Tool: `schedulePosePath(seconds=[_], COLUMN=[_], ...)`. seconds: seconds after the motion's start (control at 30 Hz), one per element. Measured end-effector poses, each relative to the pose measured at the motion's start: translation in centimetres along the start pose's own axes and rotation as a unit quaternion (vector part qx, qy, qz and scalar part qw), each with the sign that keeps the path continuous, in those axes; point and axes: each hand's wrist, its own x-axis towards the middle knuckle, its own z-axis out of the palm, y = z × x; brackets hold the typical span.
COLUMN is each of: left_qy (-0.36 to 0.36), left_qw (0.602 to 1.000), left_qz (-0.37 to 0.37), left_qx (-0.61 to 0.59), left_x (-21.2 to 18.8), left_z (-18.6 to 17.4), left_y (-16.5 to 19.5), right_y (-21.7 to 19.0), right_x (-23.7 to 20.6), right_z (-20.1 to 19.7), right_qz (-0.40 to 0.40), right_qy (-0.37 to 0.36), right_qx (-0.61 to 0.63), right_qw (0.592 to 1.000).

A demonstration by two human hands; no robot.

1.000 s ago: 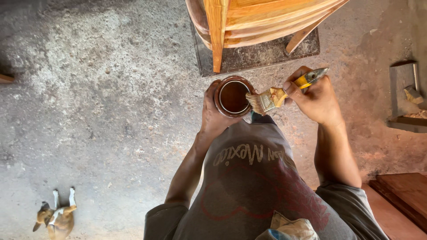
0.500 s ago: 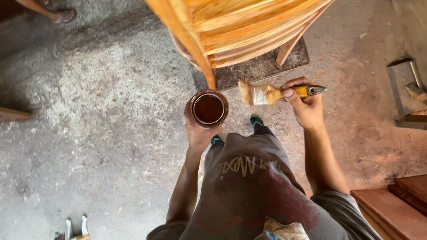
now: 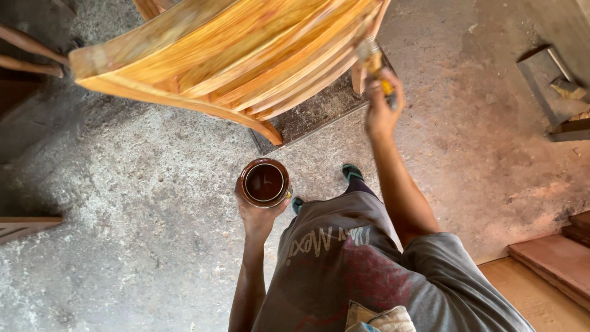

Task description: The person walks to a wooden chair and applies a dark wood stain with a brush, repeatedly dipping the brush into a can and coating the chair's backrest and legs. The person moves around the chair to cover different sides while maintaining a steady hand.

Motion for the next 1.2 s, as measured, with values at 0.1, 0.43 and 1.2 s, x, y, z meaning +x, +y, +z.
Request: schedulePosePath(seconds=[0.1,0.43,1.2], left_qy=[-0.015,-0.009,-0.038], left_qw=[1.000,1.000,0.999], left_qz=[0.003,0.020,0.019], left_qx=[-0.020,-0.010,0.029], left_x=[0.1,0.1,-0.8], left_z=[0.5,2.7,3.8], left_y=[-0.1,0.2,-1.0], right_y=[1.3,0.2,2.3], right_x=[-3.3,0.7,-2.3], right_z=[-0.5,-3.4,-0.4], right_qz=[0.019,-0.079,-0.157], right_qy=[-0.087,-0.007,-0.024], right_qx=[-0.136,-0.019,-0.171], right_qw=[0.987,0.997,0.972])
